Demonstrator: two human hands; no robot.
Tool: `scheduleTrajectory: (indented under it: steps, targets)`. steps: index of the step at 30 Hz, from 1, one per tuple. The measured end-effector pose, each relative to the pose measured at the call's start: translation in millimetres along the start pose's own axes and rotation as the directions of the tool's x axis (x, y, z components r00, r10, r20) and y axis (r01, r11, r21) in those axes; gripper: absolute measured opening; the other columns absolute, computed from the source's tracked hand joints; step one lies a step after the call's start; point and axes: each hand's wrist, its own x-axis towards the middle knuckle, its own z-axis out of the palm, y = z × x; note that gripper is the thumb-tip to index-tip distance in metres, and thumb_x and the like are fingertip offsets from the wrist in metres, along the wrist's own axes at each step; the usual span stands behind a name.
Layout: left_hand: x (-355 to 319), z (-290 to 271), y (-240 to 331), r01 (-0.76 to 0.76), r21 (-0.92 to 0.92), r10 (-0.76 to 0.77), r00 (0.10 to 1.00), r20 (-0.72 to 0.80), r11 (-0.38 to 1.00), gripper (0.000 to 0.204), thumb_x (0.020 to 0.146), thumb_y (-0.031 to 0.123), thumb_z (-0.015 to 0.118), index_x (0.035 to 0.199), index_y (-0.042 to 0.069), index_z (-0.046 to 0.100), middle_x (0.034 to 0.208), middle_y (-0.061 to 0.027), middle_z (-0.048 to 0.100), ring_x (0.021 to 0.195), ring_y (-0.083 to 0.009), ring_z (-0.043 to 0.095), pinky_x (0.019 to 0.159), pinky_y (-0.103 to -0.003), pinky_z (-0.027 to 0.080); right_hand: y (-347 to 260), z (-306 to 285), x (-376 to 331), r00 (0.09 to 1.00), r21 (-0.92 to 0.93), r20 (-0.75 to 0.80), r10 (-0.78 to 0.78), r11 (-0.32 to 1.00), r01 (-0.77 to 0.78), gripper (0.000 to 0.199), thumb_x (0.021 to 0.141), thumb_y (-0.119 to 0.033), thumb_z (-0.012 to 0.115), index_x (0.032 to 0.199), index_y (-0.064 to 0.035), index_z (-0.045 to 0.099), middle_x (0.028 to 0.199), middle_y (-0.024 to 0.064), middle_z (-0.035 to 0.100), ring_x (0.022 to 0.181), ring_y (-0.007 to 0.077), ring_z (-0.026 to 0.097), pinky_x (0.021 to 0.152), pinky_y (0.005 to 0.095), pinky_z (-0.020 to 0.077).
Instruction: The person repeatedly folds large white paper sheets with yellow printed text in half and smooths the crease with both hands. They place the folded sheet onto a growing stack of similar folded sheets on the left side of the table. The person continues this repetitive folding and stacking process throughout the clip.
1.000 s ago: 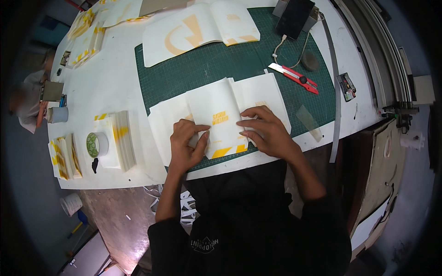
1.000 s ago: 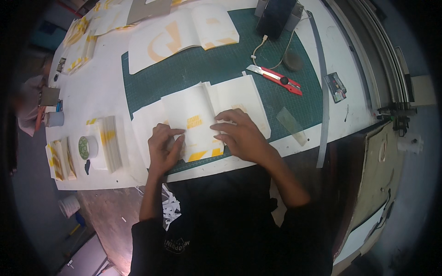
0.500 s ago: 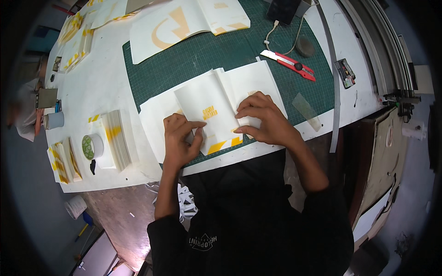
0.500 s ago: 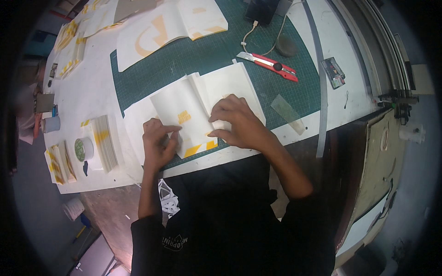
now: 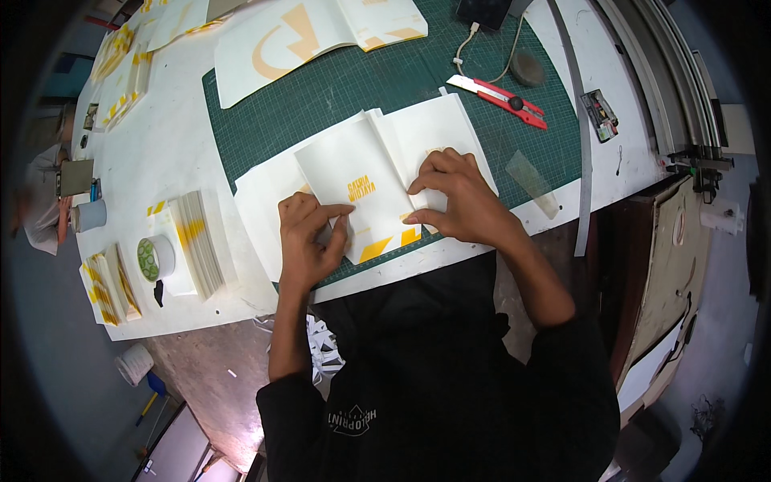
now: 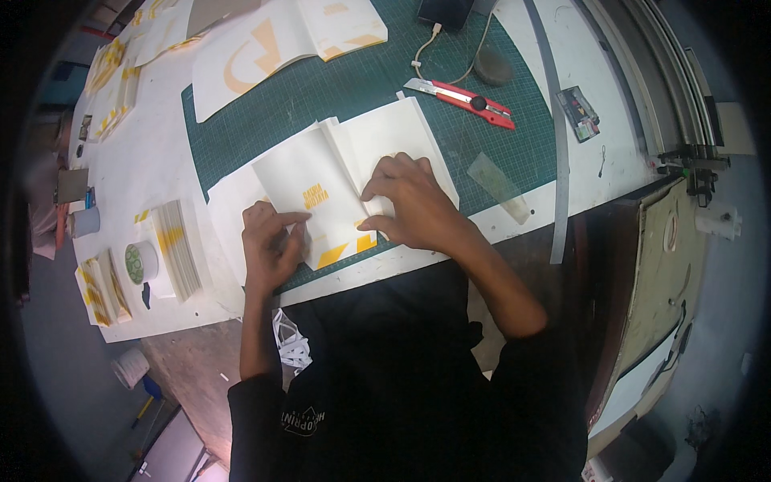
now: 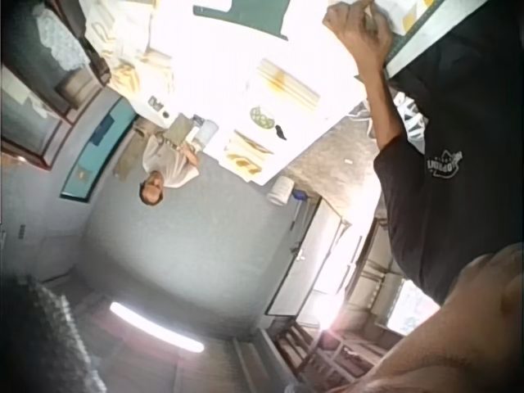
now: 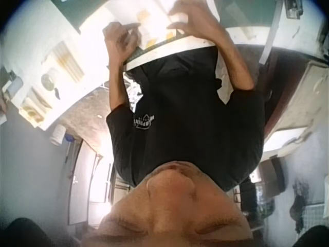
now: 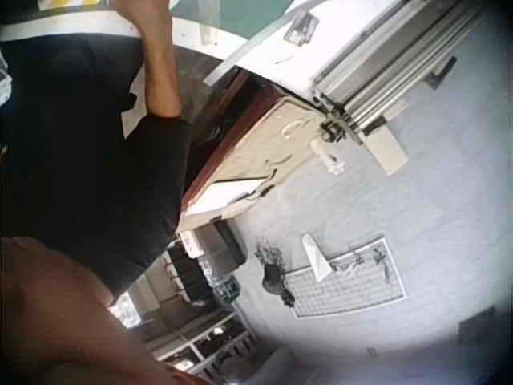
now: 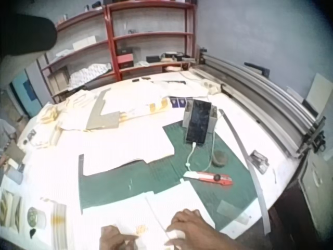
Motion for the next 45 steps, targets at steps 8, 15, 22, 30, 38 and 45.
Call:
scheduleTrajectory:
  steps: [8,15,22,30,38,45]
  targets:
    - [1,0,1,-0.006,0.008,0.006,1.0,0.0,1.0,0.021,0.079,0.001,0.075,0.098,0.008,0.081,0.071,-0.0024,0.05,0.081,-0.0218,0.051,0.089,-0.038,0.037,-2,-2,-1,1.0,-0.044,0.019,0.024,0.999,-0.023,0.041,0.072,-0.029,0.096,0.103,-0.0076,0.078,0.105,0.0065,0.062,0.109,0.0251,0.057,0.1,0.0417,0.0391]
    - [1,0,2,-0.01,0.012,0.01,1.0,0.009,1.0,0.02,0.08,0.001,0.075,0.098,0.007,0.08,0.074,-0.004,0.052,0.083,-0.023,0.052,0.09,-0.038,0.038,-5,-7,-2,0.993,-0.031,0.098,0.062,0.998,-0.059,0.035,0.081,-0.024,0.091,0.109,-0.0077,0.077,0.117,0.012,0.064,0.12,0.0282,0.054,0.106,0.047,0.0356]
    - [-1,-2,-2,0.009,-0.01,-0.009,0.999,0.041,1.0,0.02,0.081,0.002,0.076,0.1,0.007,0.08,0.077,-0.0063,0.057,0.086,-0.0244,0.054,0.094,-0.038,0.038,-7,-3,-5,0.996,-0.1,0.075,0.057,0.994,-0.049,0.038,0.081,-0.023,0.092,0.111,-0.0086,0.075,0.117,0.012,0.061,0.119,0.0281,0.054,0.104,0.046,0.0365]
    - [4,-24,-5,0.045,0.007,-0.045,0.954,0.295,0.999,0.046,0.075,0.025,0.095,0.116,0.01,0.078,0.1,-0.0086,0.067,0.105,-0.0268,0.056,0.105,-0.04,0.039,-5,5,-8,0.998,-0.144,0.048,0.045,0.989,-0.038,0.039,0.082,-0.022,0.091,0.114,-0.0091,0.073,0.118,0.0132,0.061,0.117,0.0287,0.054,0.103,0.0467,0.0373]
    - [2,-23,-7,0.051,0.005,-0.05,0.953,0.298,0.999,0.055,0.07,0.033,0.097,0.117,0.012,0.077,0.099,-0.0058,0.064,0.107,-0.0264,0.054,0.104,-0.04,0.038,-3,6,-10,0.999,-0.16,0.031,0.017,0.987,-0.012,0.039,0.084,-0.026,0.09,0.115,-0.008,0.073,0.117,0.0142,0.062,0.116,0.0297,0.055,0.101,0.0468,0.0375]
    - [0,-24,-9,0.007,0.056,-0.023,0.956,0.292,0.998,0.055,0.071,0.034,0.097,0.117,0.012,0.076,0.098,-0.0055,0.06,0.106,-0.0262,0.053,0.105,-0.042,0.037,-7,5,-11,0.999,-0.174,0.027,0.032,0.984,-0.026,0.04,0.084,-0.029,0.089,0.115,-0.0073,0.074,0.115,0.0135,0.062,0.115,0.0289,0.055,0.101,0.0454,0.0366]
